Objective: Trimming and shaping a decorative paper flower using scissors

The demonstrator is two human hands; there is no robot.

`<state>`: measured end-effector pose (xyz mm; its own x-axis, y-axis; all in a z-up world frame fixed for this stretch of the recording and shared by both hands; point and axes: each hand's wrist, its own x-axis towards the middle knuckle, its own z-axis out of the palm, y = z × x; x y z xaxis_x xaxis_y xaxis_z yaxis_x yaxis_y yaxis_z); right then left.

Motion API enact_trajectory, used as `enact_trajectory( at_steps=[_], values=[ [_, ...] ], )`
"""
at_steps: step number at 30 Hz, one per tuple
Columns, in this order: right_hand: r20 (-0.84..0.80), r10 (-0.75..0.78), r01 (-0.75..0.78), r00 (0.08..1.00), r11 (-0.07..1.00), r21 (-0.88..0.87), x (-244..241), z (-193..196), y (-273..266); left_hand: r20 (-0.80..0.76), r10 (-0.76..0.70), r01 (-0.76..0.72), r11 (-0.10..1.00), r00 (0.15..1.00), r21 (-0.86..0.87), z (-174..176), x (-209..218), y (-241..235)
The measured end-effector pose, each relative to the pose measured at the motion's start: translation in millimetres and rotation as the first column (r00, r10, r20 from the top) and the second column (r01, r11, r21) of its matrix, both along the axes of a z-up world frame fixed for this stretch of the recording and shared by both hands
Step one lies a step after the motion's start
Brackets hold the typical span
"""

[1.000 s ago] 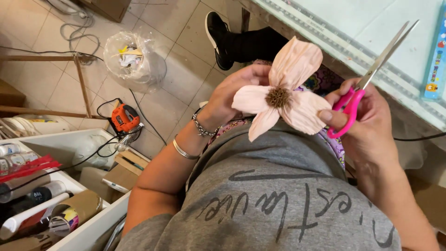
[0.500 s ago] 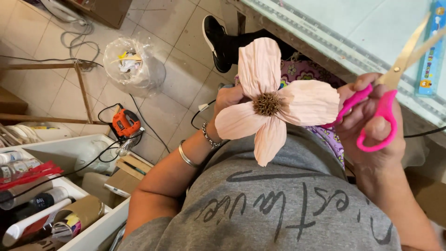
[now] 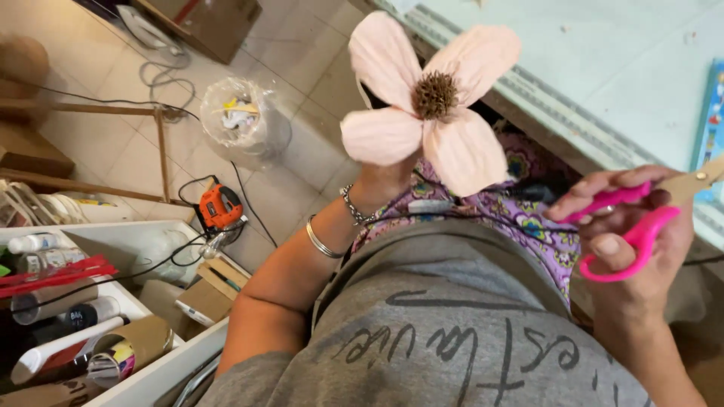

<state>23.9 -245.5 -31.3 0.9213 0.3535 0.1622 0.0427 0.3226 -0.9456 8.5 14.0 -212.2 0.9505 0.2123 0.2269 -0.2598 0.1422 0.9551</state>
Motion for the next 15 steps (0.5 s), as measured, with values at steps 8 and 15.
enact_trajectory(
  at_steps=[8, 15],
  values=[
    [0.01, 0.002, -0.002, 1.0, 1.0, -0.001, 1, 1, -2, 0.001, -0.169, 0.167, 0.974, 0.986, -0.152, -3, -11, 6],
    [0.026, 0.003, -0.003, 1.0, 1.0, -0.008, -1, 0, -2, 0.092, -0.281, 0.288, 0.813, 0.955, -0.505, -6, -11, 8]
  ],
)
